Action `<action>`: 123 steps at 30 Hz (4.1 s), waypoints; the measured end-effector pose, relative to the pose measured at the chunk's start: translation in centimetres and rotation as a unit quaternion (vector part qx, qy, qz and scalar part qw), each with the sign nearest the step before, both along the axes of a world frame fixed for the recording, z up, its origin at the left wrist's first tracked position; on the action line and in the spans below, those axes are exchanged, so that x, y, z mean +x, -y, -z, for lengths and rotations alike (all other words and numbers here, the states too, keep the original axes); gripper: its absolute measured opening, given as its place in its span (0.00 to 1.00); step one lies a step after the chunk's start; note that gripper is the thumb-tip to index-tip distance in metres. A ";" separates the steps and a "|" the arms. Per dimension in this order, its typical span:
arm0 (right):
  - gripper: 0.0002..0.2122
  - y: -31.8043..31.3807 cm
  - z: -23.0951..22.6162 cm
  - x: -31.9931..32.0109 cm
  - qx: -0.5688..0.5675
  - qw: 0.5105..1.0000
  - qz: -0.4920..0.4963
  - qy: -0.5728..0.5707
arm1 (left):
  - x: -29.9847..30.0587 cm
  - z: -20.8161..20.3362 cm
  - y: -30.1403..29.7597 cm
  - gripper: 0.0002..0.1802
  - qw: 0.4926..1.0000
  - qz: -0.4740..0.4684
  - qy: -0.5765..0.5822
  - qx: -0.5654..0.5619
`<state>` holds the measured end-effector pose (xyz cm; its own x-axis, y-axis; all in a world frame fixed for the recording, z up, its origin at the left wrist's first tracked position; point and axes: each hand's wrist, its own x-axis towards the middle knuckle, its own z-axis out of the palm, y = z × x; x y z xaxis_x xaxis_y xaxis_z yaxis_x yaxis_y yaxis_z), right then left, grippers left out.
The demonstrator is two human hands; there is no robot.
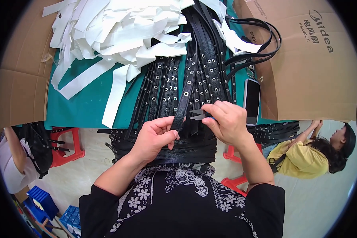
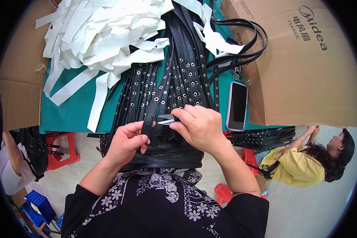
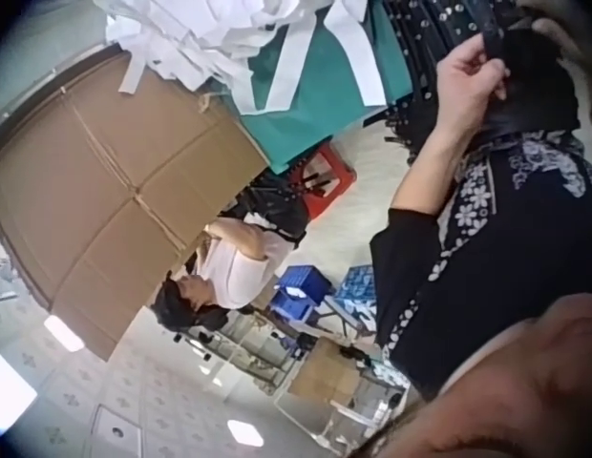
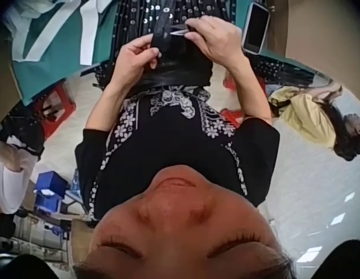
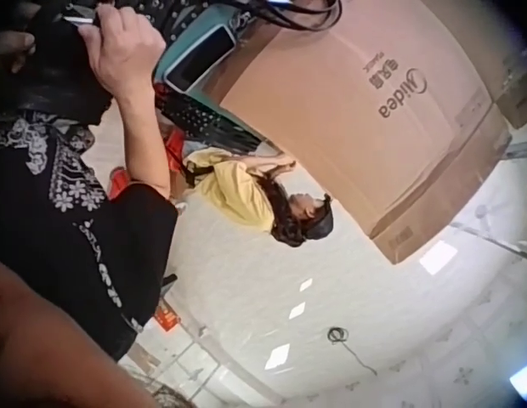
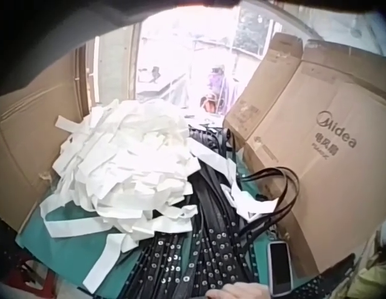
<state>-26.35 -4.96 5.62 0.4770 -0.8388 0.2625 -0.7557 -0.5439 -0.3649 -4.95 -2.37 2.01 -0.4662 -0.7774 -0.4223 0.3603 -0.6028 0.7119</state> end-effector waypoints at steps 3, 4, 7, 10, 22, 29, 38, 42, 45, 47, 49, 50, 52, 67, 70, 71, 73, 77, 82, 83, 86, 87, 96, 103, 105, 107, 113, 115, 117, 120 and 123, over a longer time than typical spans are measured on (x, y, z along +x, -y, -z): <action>0.13 1.1 -0.4 0.4 -0.023 0.999 -0.034 -0.020 | -0.2 -0.4 0.3 0.17 1.000 0.002 0.004 -0.019; 0.12 1.4 -0.5 0.5 -0.024 0.998 -0.047 -0.021 | -0.2 -0.5 0.4 0.17 1.000 0.006 0.002 -0.020; 0.12 2.1 -0.7 0.6 -0.034 0.996 -0.078 -0.025 | -0.1 -0.6 0.6 0.16 1.000 0.016 0.007 -0.023; 0.12 2.9 -1.1 0.6 -0.052 0.992 -0.112 -0.035 | 0.3 -0.9 1.0 0.16 1.000 0.025 0.001 -0.017; 0.11 4.9 -0.3 0.7 -0.059 0.986 -0.154 -0.001 | 1.0 -0.8 1.8 0.16 0.996 0.035 -0.080 0.036; 0.12 4.7 -1.0 0.7 -0.036 0.993 -0.097 0.048 | 1.6 -0.3 1.7 0.18 0.981 0.012 -0.157 0.112; 0.11 4.6 -1.2 1.3 -0.017 0.992 -0.123 0.039 | 2.0 -0.5 1.5 0.19 0.984 0.034 -0.157 0.077; 0.15 3.9 1.0 0.4 0.174 0.924 0.060 0.334 | 1.8 -0.3 0.9 0.21 0.982 0.051 -0.173 0.059; 0.13 2.4 2.0 1.9 0.373 0.770 0.200 0.478 | 1.9 0.2 0.6 0.22 0.983 0.056 -0.163 0.065; 0.12 1.4 2.7 2.3 0.497 0.633 0.204 0.557 | 1.8 0.4 0.4 0.21 0.983 0.059 -0.161 0.067; 0.13 0.5 3.9 2.9 0.536 0.564 0.180 0.602 | 1.7 0.6 0.2 0.21 0.980 0.071 -0.170 0.077; 0.14 0.2 4.2 3.2 0.551 0.535 0.162 0.620 | 1.6 0.7 0.0 0.22 0.977 0.079 -0.178 0.087; 0.16 -0.1 4.7 4.0 0.553 0.492 0.159 0.653 | 1.3 0.8 -0.2 0.22 0.976 0.086 -0.178 0.095; 0.06 0.5 5.0 5.0 0.492 0.515 0.215 0.668 | 0.0 1.6 1.8 0.23 0.994 0.079 -0.061 0.040; 0.07 0.5 5.3 4.8 0.504 0.532 0.192 0.652 | -0.7 1.2 3.2 0.22 0.994 0.067 -0.060 0.063; 0.07 0.6 5.3 5.2 0.483 0.541 0.206 0.657 | -0.8 1.1 3.5 0.21 0.993 0.061 -0.066 0.075; 0.07 0.7 5.3 5.3 0.461 0.549 0.218 0.662 | -1.0 1.4 3.8 0.20 0.997 0.055 -0.033 0.053; 0.07 2.4 5.5 4.7 0.477 0.527 0.206 0.672 | -0.7 0.7 4.3 0.15 0.998 0.057 0.003 0.025; 0.07 9.2 4.7 4.3 0.474 0.532 0.181 0.678 | 0.3 -0.3 4.1 0.14 0.996 0.077 0.038 -0.011; 0.07 11.3 4.9 4.1 0.476 0.529 0.194 0.675 | 0.7 -0.7 3.8 0.13 0.994 0.094 0.051 -0.023; 0.06 17.8 4.8 2.1 0.486 0.533 0.177 0.670 | 3.2 -1.8 2.3 0.12 0.985 0.146 0.088 -0.041; 0.08 20.0 5.1 0.7 0.514 0.535 0.169 0.649 | 4.6 -1.6 1.7 0.12 0.977 0.178 0.094 -0.070; 0.09 23.3 1.9 1.5 0.476 0.533 0.147 0.684 | 25.5 7.5 -15.4 0.13 0.851 0.441 0.190 0.211; 0.09 11.6 2.1 3.5 0.425 0.638 0.097 0.635 | 22.1 3.7 -11.9 0.15 0.587 0.452 0.671 -0.024; 0.09 8.1 1.8 4.2 0.420 0.626 0.109 0.648 | 15.1 -0.3 -6.7 0.09 0.785 0.132 0.537 -0.278; 0.09 5.2 1.6 3.9 0.425 0.603 0.113 0.665 | 9.7 -2.0 -2.3 0.16 0.746 0.015 0.477 -0.464; 0.08 -0.8 -0.2 3.9 0.362 0.603 0.204 0.681 | 0.4 -2.7 1.7 0.14 0.953 0.125 0.171 -0.218; 0.09 -1.4 0.2 1.8 0.291 0.607 0.231 0.702 | 0.3 -3.0 1.4 0.13 0.965 0.204 0.096 -0.132; 0.09 -1.6 0.8 -0.5 0.276 0.596 0.222 0.721 | 0.7 -2.0 1.2 0.13 0.968 0.232 0.044 -0.079; 0.08 -2.1 1.6 -2.1 0.259 0.603 0.253 0.711 | 1.3 -0.6 1.4 0.15 0.963 0.265 -0.043 -0.005; 0.08 -2.2 2.5 -2.4 0.250 0.607 0.294 0.694 | 2.3 0.8 1.5 0.18 0.954 0.268 -0.123 0.058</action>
<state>-28.77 -2.76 3.12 -0.3339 -0.8973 -0.2888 0.4601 0.1123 -0.8807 -2.69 -3.88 1.26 -0.8793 -0.3547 -0.3177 0.1265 -0.8172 0.5623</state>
